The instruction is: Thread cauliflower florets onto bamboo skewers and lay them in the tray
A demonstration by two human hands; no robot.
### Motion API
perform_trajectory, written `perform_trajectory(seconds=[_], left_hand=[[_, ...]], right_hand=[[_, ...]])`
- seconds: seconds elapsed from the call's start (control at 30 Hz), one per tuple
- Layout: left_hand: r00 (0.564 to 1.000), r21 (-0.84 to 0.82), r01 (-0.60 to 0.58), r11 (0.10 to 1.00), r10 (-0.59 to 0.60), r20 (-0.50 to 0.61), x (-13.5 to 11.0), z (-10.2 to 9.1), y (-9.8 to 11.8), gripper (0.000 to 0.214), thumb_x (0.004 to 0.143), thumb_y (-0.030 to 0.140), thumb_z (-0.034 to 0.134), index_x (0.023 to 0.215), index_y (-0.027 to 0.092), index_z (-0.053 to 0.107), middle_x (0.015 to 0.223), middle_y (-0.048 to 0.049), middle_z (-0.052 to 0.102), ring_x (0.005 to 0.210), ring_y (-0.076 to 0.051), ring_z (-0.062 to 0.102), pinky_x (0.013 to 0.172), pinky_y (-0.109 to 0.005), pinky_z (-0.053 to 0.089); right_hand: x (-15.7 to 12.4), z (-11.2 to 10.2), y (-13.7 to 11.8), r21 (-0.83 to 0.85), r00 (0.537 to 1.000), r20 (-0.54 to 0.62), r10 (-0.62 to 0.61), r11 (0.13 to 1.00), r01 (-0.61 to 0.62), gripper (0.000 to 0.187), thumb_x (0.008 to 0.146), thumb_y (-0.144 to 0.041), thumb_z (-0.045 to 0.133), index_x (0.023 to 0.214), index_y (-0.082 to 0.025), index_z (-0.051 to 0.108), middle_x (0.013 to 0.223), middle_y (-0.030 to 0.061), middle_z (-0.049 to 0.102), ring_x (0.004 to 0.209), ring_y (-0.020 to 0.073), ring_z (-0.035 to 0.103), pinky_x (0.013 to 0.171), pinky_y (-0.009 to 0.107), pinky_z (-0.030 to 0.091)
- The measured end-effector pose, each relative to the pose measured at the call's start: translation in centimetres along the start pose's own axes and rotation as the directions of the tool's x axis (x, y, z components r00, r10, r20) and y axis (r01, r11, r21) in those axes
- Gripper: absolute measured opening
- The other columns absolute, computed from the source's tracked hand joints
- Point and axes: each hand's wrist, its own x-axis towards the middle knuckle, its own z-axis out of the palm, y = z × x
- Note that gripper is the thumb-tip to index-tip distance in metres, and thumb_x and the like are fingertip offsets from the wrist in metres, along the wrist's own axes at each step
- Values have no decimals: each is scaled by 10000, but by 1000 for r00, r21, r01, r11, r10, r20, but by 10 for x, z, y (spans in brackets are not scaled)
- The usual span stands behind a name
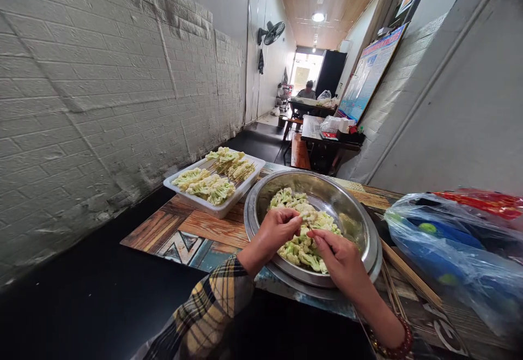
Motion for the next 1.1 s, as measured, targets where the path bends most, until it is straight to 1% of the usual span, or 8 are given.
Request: perform_trajectory(seconds=[0.13,0.3,0.47,0.53,0.67,0.77,0.93,1.1], left_hand=[[999,0,25,1000,-25,22,-1,1,5,340,754,423,576,555,148,558,503,6,508,418,-59,351,420,-214,217],[999,51,5,999,-7,37,-2,2,8,305,759,348,535,519,159,534,493,13,506,416,-61,350,427,-226,212],[998,86,-1,996,-5,68,-5,5,11,274,752,302,521,521,157,539,489,18,506,408,-60,343,427,-235,209],[997,75,8,997,-14,78,-5,6,11,277,756,324,531,537,156,550,493,19,503,406,-63,353,424,-235,215],[995,-19,16,1000,-14,99,-3,5,7,310,766,432,564,630,155,580,565,10,533,443,-76,419,440,-226,279],[997,-22,-13,1000,15,75,-1,3,3,344,782,478,560,675,151,582,562,17,502,477,-81,434,462,-219,293],[996,-8,-28,1000,28,82,1,2,0,417,787,519,552,598,149,523,498,38,416,467,-69,353,454,-215,245],[998,-89,-68,994,67,-16,1,2,1,402,783,511,566,613,156,483,522,54,391,463,-59,315,445,-209,224]], right_hand=[[0,1,-1,-2,1000,-23,-10,1000,10,285,936,-306,432,976,-197,692,930,76,737,829,218,689,718,323,531],[1,2,-2,-18,1000,-21,-14,1000,14,287,941,-299,416,963,-197,684,913,79,734,796,213,685,695,320,515],[2,2,-4,-33,1000,-18,-5,999,4,282,940,-303,411,847,-196,654,761,54,704,689,193,653,626,296,474],[3,2,-5,-36,1000,-24,3,999,-4,286,939,-306,410,803,-197,637,711,40,682,652,180,632,613,284,463],[5,0,-7,7,1000,-1,28,1000,-28,286,936,-309,418,792,-194,637,640,11,641,593,155,593,591,256,458],[7,0,-8,29,999,0,49,998,-49,273,930,-316,438,838,-186,659,627,4,626,589,150,581,590,249,451],[7,-2,-11,67,997,37,63,996,-66,259,923,-299,457,842,-177,671,623,-2,619,592,141,577,614,245,443],[6,-4,-13,124,992,96,82,988,-94,276,926,-307,447,950,-169,685,549,-20,576,554,137,569,595,241,440]])
